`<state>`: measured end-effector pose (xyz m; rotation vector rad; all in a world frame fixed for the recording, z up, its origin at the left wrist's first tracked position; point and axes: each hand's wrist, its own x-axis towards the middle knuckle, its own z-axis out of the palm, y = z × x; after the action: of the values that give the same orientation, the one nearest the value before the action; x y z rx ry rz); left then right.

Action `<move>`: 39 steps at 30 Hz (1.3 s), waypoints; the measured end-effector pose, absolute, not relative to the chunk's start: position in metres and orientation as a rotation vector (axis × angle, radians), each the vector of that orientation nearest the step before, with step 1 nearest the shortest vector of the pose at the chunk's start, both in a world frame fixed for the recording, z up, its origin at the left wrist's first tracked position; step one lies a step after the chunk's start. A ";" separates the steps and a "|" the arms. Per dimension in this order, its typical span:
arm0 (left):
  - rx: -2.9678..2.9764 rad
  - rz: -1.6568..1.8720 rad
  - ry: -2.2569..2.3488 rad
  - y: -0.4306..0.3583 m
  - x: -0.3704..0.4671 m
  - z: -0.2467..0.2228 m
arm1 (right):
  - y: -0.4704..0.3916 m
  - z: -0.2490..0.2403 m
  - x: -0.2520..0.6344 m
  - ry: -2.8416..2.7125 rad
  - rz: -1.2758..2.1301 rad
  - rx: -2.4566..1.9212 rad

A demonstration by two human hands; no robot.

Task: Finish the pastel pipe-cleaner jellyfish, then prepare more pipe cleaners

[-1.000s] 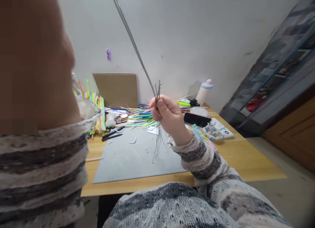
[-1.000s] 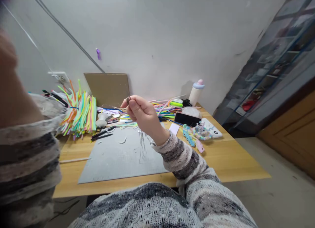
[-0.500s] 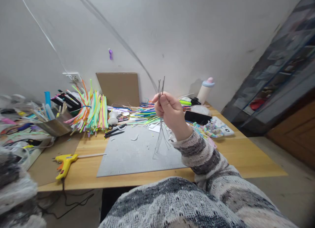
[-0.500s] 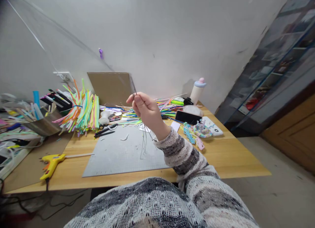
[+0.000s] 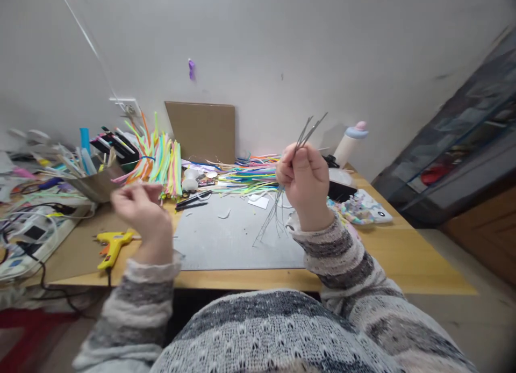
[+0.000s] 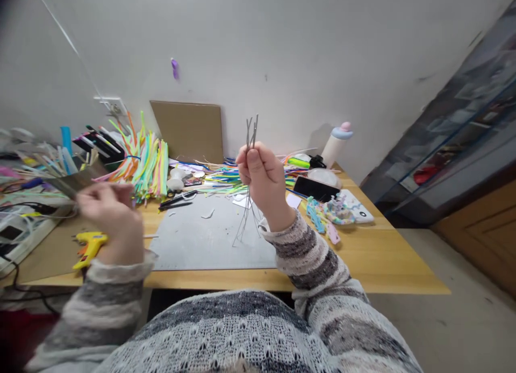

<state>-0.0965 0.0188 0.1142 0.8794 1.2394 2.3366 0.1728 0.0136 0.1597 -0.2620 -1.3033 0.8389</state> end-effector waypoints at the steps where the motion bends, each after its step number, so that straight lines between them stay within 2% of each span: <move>1: 0.750 2.326 1.295 0.021 -0.089 0.090 | 0.012 0.160 0.173 -1.305 0.831 -0.257; 5: 0.601 2.082 1.437 0.030 -0.065 0.010 | 0.008 0.158 0.173 -1.330 0.800 -0.298; 9: 0.658 1.802 1.588 0.036 -0.077 -0.020 | 0.008 0.157 0.171 -1.333 0.766 -0.357; 14: 0.817 1.724 1.836 0.021 -0.088 -0.014 | 0.012 0.159 0.164 -1.359 0.787 -0.319; 16: 1.064 1.711 1.854 0.010 -0.072 -0.008 | 0.014 0.159 0.161 -1.375 0.805 -0.340; 18: 1.600 1.512 1.651 0.003 -0.045 -0.001 | 0.014 0.160 0.158 -1.382 0.818 -0.371; 20: 1.845 1.243 1.219 0.003 -0.012 0.004 | 0.013 0.161 0.154 -1.380 0.825 -0.375; 26: 1.510 1.008 0.572 0.034 0.058 0.006 | 0.006 0.164 0.145 -1.386 0.795 -0.380; 32: 1.270 0.961 0.573 0.035 0.059 -0.011 | 0.010 0.168 0.147 -1.297 0.646 -0.418; 39: 1.222 0.907 0.539 0.032 0.050 -0.017 | 0.054 0.170 0.169 -1.179 0.492 -0.430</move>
<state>0.0503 0.0319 -0.0166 1.2216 0.5388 0.9068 0.1685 0.0537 0.1695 -0.4297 -1.1790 0.4924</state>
